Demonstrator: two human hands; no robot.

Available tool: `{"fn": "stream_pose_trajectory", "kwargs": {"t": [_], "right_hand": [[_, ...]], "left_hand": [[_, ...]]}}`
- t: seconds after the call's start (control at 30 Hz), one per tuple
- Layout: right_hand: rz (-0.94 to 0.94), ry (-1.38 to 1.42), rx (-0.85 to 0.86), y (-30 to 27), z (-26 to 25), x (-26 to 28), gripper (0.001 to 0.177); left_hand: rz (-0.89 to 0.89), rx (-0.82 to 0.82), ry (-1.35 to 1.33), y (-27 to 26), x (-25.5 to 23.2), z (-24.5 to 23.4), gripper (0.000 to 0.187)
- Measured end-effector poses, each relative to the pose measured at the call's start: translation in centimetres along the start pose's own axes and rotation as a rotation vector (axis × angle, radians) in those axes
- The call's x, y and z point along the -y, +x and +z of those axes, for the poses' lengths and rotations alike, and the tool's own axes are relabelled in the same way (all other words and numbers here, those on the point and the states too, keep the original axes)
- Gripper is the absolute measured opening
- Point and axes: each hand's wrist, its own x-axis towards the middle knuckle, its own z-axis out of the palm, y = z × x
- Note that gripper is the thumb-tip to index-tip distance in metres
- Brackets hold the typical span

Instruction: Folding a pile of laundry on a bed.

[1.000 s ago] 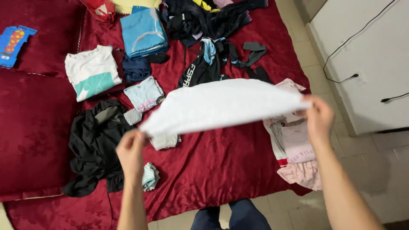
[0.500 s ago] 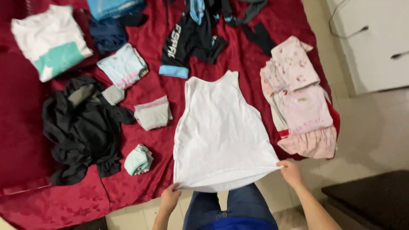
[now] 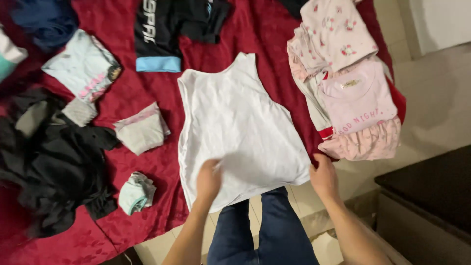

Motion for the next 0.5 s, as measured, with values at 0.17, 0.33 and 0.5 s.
{"fn": "stream_pose_trajectory", "kwargs": {"t": [0.17, 0.33, 0.5], "right_hand": [[-0.044, 0.285, 0.006, -0.2, 3.6, -1.4, 0.041], [0.129, 0.305, 0.0, -1.7, 5.3, -3.2, 0.047], [0.079, 0.299, 0.005, -0.8, 5.5, -4.0, 0.048]], "left_hand": [[0.127, 0.421, 0.265, -1.0, -3.1, 8.7, 0.026], [0.421, 0.645, 0.285, -9.5, 3.4, 14.1, 0.033], [0.007, 1.565, 0.723, -11.7, 5.4, 14.5, 0.033]]}}
